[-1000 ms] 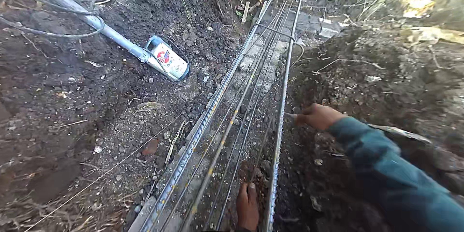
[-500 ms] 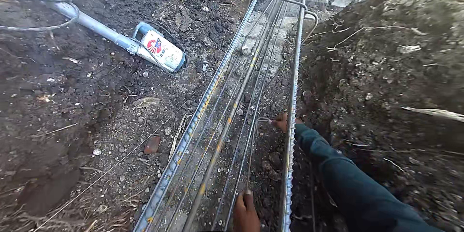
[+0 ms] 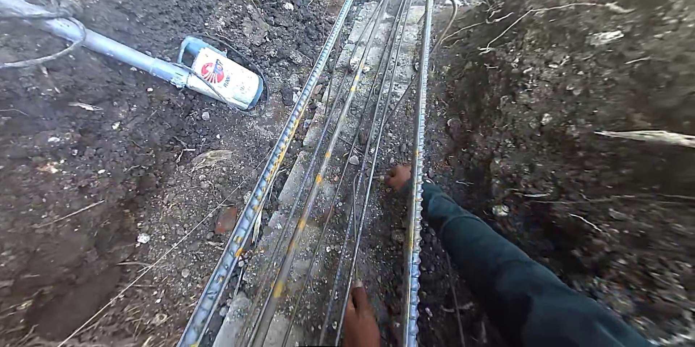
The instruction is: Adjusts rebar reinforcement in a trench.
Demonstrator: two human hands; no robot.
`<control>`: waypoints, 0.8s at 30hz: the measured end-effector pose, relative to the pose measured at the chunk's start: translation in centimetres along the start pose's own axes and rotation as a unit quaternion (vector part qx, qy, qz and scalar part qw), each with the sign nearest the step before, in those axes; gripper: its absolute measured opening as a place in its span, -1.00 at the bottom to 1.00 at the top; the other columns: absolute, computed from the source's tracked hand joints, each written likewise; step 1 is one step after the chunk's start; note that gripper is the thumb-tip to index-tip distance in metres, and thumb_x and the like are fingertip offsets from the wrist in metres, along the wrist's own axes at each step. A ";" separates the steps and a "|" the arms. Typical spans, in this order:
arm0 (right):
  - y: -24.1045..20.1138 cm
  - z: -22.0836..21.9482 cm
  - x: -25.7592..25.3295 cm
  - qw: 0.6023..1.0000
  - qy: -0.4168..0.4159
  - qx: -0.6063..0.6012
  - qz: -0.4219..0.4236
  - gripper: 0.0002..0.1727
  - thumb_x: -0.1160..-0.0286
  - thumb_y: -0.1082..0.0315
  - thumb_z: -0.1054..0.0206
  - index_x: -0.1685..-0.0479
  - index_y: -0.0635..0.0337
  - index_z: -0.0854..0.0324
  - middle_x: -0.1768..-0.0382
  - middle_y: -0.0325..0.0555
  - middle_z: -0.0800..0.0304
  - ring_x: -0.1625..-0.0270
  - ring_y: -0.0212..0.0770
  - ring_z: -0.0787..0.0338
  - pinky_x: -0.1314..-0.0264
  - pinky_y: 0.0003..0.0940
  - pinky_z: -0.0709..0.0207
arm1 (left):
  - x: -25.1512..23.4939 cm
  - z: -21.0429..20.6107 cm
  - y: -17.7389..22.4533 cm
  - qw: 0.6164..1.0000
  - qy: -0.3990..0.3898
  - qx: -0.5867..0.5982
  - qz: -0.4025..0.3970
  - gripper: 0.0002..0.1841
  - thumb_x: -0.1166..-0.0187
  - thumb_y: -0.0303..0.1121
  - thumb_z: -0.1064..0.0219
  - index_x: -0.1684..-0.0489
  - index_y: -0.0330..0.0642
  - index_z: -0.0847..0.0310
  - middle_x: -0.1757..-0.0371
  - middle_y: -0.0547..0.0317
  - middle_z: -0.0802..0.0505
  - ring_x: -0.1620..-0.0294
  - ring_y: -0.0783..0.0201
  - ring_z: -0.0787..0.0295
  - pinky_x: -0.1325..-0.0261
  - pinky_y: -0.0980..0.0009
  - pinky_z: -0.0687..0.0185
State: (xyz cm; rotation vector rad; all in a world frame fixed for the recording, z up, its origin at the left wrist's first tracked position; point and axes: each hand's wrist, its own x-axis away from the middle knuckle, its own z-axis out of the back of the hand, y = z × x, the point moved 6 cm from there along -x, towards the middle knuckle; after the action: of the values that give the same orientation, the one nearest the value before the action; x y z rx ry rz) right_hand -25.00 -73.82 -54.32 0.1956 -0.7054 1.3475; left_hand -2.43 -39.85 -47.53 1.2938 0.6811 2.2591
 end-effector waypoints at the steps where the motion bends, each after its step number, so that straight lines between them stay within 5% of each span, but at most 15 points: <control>1: 0.0 0.0 0.0 1.000 0.001 0.002 0.002 -0.50 -0.61 -0.12 -0.33 -0.03 0.18 -0.84 -0.11 0.26 -0.86 -0.32 0.31 -0.77 -0.41 0.44 -0.49 | -0.1 0.0 -0.1 1.000 0.003 0.001 0.002 -0.48 -0.82 0.01 -0.12 0.10 -0.32 -0.82 0.33 -0.18 -0.81 0.23 -0.08 -0.74 0.01 -0.19 -0.57; 6: -4.1 1.2 3.9 0.997 -0.065 0.033 -0.013 -0.46 -0.71 -0.13 -0.23 -0.18 0.19 -0.80 -0.23 0.25 -0.81 -0.43 0.28 -0.70 -0.51 0.37 -0.42 | -0.3 0.6 -0.7 0.999 0.024 0.044 0.010 -0.57 -0.80 -0.12 -0.21 0.04 -0.39 -0.80 0.26 -0.21 -0.82 0.19 -0.05 -0.71 -0.01 -0.13 -0.56; 10: -5.2 -0.2 2.8 0.998 -0.049 0.048 -0.015 -0.54 -0.60 -0.04 -0.33 -0.09 0.18 -0.82 -0.20 0.25 -0.82 -0.38 0.28 -0.74 -0.42 0.41 -0.49 | -0.6 0.8 -1.9 0.999 0.039 0.023 0.028 -0.57 -0.78 -0.11 -0.23 -0.15 -0.35 -0.79 -0.02 -0.26 -0.87 -0.14 -0.14 -0.77 -0.33 -0.19 -0.51; 15: -4.5 -0.9 1.9 0.998 -0.042 0.048 -0.009 -0.41 -0.59 -0.19 -0.34 -0.16 0.20 -0.78 -0.20 0.26 -0.82 -0.37 0.29 -0.74 -0.43 0.43 -0.48 | 0.4 1.2 -1.0 0.998 0.037 -0.003 0.055 -0.48 -0.76 -0.05 -0.25 -0.39 -0.37 -0.67 -0.28 -0.32 -0.81 -0.41 -0.20 -0.69 -0.54 -0.21 -0.40; 21: -4.1 -1.2 1.7 0.999 -0.036 0.026 0.002 -0.47 -0.56 -0.18 -0.36 -0.09 0.11 -0.84 -0.12 0.21 -0.87 -0.32 0.27 -0.78 -0.41 0.43 -0.50 | 0.7 1.2 -0.5 0.997 0.045 -0.034 0.061 -0.49 -0.78 -0.02 -0.21 -0.31 -0.31 -0.74 -0.17 -0.26 -0.87 -0.31 -0.20 -0.75 -0.43 -0.28 -0.45; 24: -4.0 -1.1 2.1 0.999 -0.040 0.018 0.014 -0.51 -0.59 -0.16 -0.34 -0.09 0.06 -0.84 -0.12 0.17 -0.87 -0.31 0.24 -0.78 -0.40 0.43 -0.49 | 0.1 0.6 -1.0 0.997 0.033 -0.052 0.053 -0.50 -0.79 0.03 -0.16 -0.11 -0.25 -0.82 0.04 -0.21 -0.89 -0.10 -0.17 -0.79 -0.22 -0.30 -0.52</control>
State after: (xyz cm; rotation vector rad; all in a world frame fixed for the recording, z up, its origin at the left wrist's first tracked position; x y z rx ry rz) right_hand -20.77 -72.46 -52.94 0.2720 -0.7538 1.3854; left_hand -1.86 -38.92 -47.78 1.2387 0.5202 2.3978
